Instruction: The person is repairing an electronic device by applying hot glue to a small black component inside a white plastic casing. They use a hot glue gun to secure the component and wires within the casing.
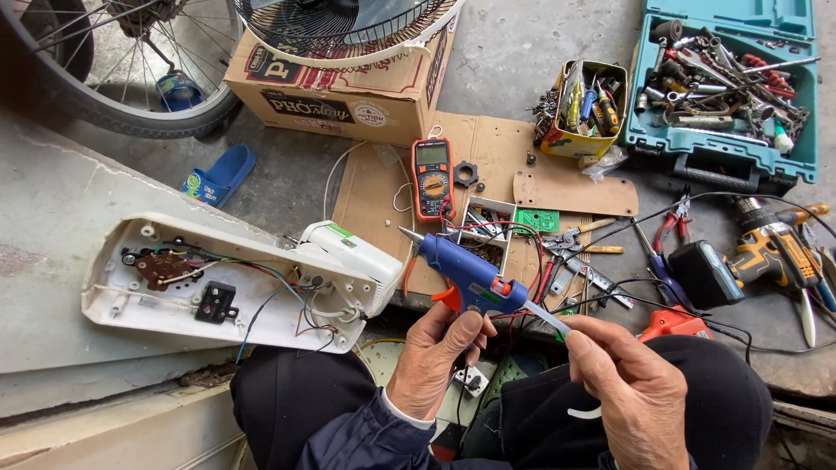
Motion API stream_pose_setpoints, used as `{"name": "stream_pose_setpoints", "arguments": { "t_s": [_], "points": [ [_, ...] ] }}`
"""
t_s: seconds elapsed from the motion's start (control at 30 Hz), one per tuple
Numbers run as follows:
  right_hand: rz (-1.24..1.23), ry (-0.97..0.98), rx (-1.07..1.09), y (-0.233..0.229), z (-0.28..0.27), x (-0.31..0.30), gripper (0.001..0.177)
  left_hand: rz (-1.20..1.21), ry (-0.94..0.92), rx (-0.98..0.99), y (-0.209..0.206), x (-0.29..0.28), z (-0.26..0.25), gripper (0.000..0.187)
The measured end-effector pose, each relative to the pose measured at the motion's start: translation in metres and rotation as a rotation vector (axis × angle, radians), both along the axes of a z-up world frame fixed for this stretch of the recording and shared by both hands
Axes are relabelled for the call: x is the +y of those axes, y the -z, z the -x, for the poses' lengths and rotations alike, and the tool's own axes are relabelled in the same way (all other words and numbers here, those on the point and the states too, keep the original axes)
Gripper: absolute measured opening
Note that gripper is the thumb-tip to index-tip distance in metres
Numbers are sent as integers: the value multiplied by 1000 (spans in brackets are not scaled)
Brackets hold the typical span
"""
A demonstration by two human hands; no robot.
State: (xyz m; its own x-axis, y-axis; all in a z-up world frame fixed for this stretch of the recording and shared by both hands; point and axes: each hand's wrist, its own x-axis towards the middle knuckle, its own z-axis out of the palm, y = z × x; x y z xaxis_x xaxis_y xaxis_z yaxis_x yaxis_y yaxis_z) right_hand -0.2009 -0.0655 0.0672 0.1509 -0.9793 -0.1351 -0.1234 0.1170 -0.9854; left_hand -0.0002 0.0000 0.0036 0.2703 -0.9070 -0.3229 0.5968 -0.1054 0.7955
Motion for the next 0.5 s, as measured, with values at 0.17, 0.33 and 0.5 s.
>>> {"name": "stream_pose_setpoints", "arguments": {
  "t_s": [0.17, 0.33, 0.5],
  "points": [
    [-85, 4, -8, 4, 0, -1, 27, -10, -13, 91, 3, -1, 5, 26],
    [-117, -20, 10, -3, -5, -5, 27, -37, 1, 174, -6, -3, 6, 35],
    [-87, -52, -30, -7, -9, -5, 27, -135, 24, 329, -20, -6, 8, 53]
  ]
}}
